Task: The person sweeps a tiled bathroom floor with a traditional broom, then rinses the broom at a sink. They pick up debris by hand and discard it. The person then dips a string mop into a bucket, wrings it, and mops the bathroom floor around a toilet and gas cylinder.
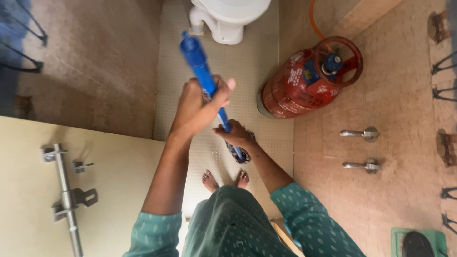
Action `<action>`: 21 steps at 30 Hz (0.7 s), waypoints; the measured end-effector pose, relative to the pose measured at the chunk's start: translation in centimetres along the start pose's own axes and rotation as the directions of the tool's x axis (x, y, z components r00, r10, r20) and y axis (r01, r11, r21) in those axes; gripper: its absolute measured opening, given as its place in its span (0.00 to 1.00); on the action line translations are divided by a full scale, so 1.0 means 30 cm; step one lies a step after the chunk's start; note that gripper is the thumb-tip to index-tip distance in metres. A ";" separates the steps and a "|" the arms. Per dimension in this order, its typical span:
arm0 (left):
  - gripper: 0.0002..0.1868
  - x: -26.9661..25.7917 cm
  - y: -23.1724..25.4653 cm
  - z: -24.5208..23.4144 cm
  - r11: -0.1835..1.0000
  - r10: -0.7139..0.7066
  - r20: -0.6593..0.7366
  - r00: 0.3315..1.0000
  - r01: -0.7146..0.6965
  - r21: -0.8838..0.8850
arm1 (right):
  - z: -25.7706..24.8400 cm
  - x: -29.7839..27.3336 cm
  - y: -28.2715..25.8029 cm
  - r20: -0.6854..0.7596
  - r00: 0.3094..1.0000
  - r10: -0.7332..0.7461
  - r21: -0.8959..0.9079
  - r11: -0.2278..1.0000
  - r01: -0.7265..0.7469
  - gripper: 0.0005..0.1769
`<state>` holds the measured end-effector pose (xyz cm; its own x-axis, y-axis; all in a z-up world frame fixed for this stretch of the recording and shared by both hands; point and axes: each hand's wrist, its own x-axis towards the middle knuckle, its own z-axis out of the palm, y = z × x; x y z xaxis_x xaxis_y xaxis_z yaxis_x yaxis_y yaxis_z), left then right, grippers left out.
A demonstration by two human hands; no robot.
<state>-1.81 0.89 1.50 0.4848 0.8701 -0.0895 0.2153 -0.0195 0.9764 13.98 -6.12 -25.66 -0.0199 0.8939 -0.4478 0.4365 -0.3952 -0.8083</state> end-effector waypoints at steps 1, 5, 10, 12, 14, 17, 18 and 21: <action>0.26 -0.028 0.012 -0.029 0.987 0.142 0.076 0.987 -0.135 -0.092 | -0.023 -0.022 -0.020 -0.028 0.995 -0.100 0.002 0.995 0.100 0.23; 0.18 -0.121 0.094 -0.139 0.903 0.422 0.164 0.892 -0.397 -0.165 | -0.110 0.012 -0.105 -0.179 0.905 -0.386 0.048 0.915 0.400 0.12; 0.14 -0.191 0.086 -0.134 0.854 0.500 -0.014 0.866 -0.490 0.175 | -0.063 0.213 -0.177 -0.285 0.863 -0.417 -0.325 0.889 0.322 0.17; 0.13 -0.219 0.052 -0.118 0.838 0.479 -0.097 0.872 -0.422 0.346 | 0.016 0.280 -0.174 -0.341 0.823 -0.454 -0.218 0.890 0.400 0.17; 0.16 -0.240 0.008 -0.130 0.849 0.451 -0.138 0.882 -0.377 0.370 | 0.121 0.358 -0.177 -0.342 0.819 -0.462 -0.099 0.884 0.457 0.17; 0.19 -0.289 -0.034 -0.169 0.872 0.343 -0.235 0.910 -0.215 0.440 | 0.254 0.429 -0.215 -0.287 0.818 -0.499 0.068 0.841 0.537 0.18; 0.19 -0.302 -0.039 -0.185 0.872 0.303 -0.274 0.913 -0.150 0.466 | 0.289 0.435 -0.238 -0.265 0.813 -0.518 0.126 0.818 0.562 0.18; 0.20 -0.338 -0.033 -0.209 0.803 0.313 -0.320 0.894 -0.069 0.592 | 0.382 0.384 -0.311 -0.209 0.796 -0.568 0.289 0.742 0.605 0.19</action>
<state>-12.27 -4.82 2.67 0.2299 0.9296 0.2881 0.6417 -0.3674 0.6733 -0.63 5.43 -27.65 -0.0755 0.9803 0.1825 0.0514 0.1866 -0.9811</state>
